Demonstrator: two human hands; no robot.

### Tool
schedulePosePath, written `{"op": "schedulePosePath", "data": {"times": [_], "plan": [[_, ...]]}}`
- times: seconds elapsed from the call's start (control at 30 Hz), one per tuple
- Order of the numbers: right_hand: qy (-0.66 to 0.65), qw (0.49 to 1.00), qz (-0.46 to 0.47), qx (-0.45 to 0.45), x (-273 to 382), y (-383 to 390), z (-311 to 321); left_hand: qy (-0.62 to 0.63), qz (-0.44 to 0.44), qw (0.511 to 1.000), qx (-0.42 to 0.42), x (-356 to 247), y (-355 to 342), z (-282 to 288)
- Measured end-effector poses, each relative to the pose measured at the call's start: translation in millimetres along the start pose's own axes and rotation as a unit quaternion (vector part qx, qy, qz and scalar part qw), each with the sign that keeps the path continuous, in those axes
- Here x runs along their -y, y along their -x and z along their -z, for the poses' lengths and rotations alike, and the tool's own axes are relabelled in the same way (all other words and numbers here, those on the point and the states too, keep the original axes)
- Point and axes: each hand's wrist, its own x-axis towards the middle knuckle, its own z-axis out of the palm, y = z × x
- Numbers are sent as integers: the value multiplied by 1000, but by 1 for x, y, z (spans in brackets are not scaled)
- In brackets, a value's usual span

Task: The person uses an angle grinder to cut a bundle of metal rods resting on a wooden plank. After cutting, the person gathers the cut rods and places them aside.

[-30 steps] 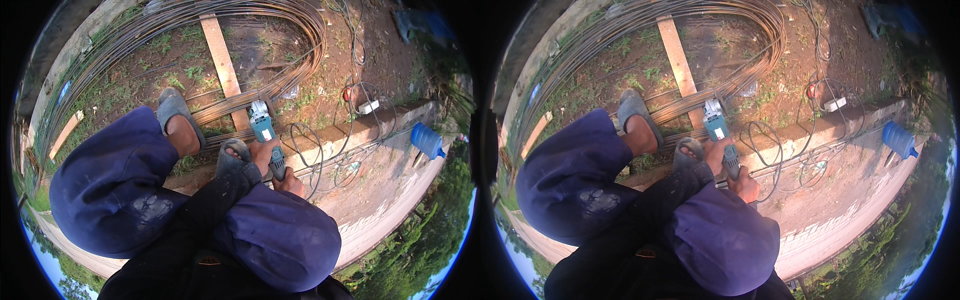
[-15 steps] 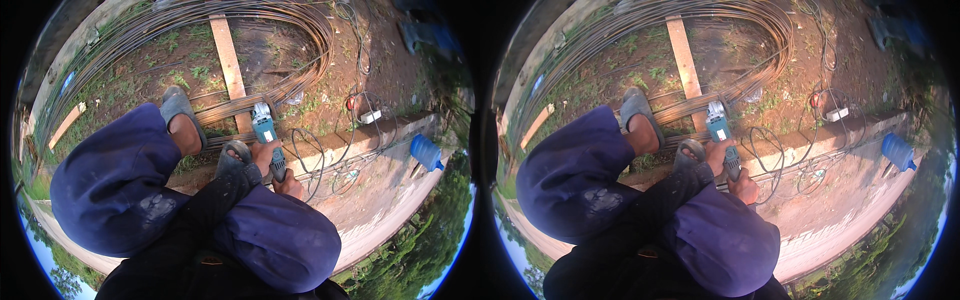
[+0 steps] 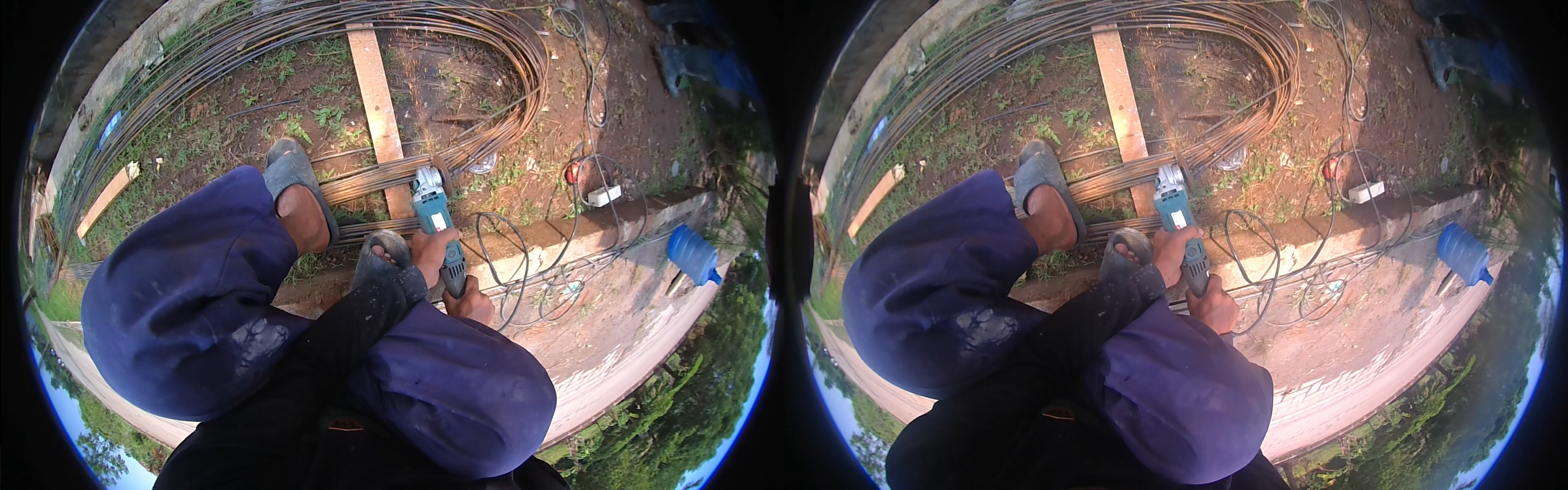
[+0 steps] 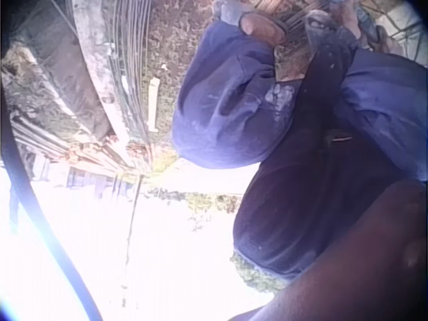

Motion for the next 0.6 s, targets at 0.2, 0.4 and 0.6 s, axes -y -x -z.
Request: {"op": "schedulePosePath", "data": {"times": [0.2, 0.4, 0.6], "plan": [[0, 1000, 4, -3, 4, -5, 0, 5, -8, 1000, 4, -9, -1, -3], [4, 1000, -5, 1, 9, -5, 2, 4, 13, 1000, 16, -15, 0, -2], [2, 1000, 0, -4, 11, -6, 0, 3, 9, 1000, 21, -18, -2, -3]]}}
